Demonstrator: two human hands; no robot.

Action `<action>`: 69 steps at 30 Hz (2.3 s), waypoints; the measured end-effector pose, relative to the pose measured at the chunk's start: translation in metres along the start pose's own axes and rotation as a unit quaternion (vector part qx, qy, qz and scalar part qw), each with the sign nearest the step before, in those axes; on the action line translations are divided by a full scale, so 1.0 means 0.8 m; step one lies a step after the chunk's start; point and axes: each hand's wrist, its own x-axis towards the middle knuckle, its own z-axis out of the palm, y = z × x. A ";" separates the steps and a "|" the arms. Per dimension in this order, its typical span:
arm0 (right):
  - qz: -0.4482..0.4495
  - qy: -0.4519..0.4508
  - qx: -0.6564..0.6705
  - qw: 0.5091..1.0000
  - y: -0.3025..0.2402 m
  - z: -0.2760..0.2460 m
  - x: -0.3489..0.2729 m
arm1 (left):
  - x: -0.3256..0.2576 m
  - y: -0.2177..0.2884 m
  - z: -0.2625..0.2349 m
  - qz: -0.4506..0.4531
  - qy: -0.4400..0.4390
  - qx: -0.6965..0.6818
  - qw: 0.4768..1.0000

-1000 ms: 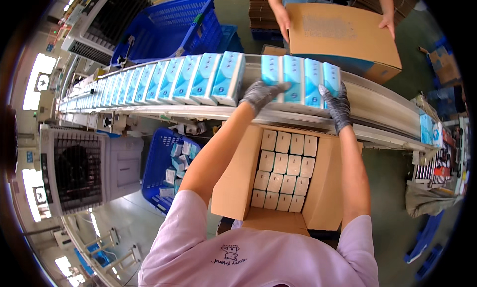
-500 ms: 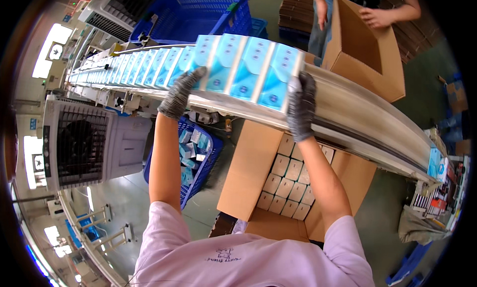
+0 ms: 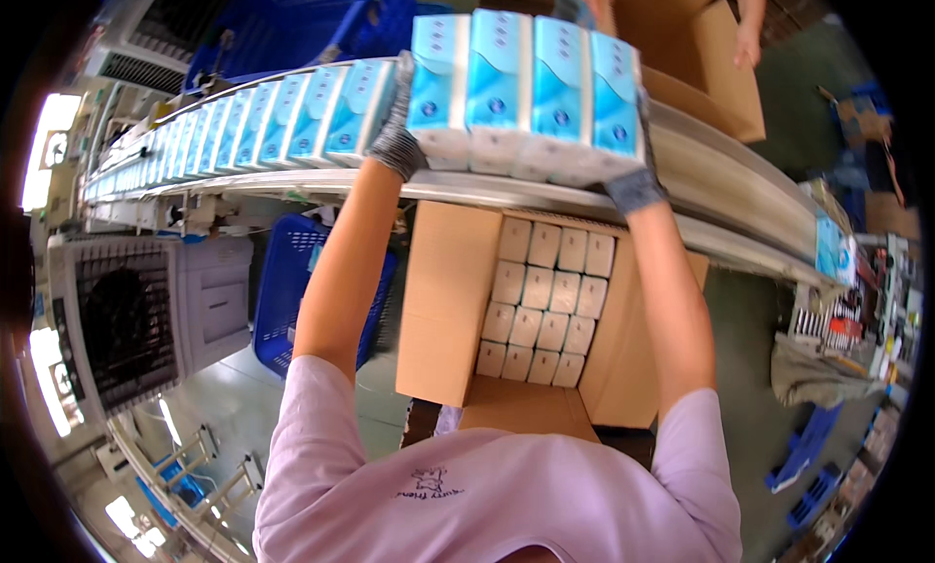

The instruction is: The person picks up groups of small blue boxes from a conveyor belt and packs them into larger cardboard boxes, then moves the full boxes to a rolling rack.

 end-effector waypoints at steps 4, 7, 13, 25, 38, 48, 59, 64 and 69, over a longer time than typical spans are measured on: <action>-0.065 0.011 -0.171 0.983 -0.040 0.009 -0.058 | -0.066 0.009 0.054 0.088 -0.083 -0.045 0.992; -0.034 -0.011 -0.234 0.972 -0.085 -0.012 -0.183 | -0.165 -0.024 0.075 0.045 -0.071 -0.083 0.993; 0.395 0.150 -0.063 0.904 0.029 -0.158 -0.392 | -0.287 -0.213 0.037 -0.305 -0.018 -0.330 0.893; -0.131 0.002 -0.438 0.889 -0.020 -0.044 -0.291 | -0.222 -0.019 -0.065 0.178 -0.008 0.407 0.896; -0.072 -0.061 -0.555 0.826 0.062 0.041 -0.018 | -0.042 0.060 -0.077 0.019 0.075 0.722 0.688; -0.073 0.052 -0.404 0.910 0.019 0.037 -0.049 | -0.030 0.035 -0.014 0.059 0.089 0.395 0.913; -0.191 -0.059 -0.437 0.877 0.150 0.261 -0.037 | -0.120 0.184 -0.227 0.052 0.220 0.369 0.901; -0.044 -0.074 -0.232 0.969 0.162 0.221 -0.036 | -0.113 0.179 -0.215 -0.017 0.152 0.374 0.915; -0.020 -0.076 -0.129 0.989 0.141 0.209 -0.048 | -0.105 0.155 -0.199 -0.002 0.077 0.397 0.915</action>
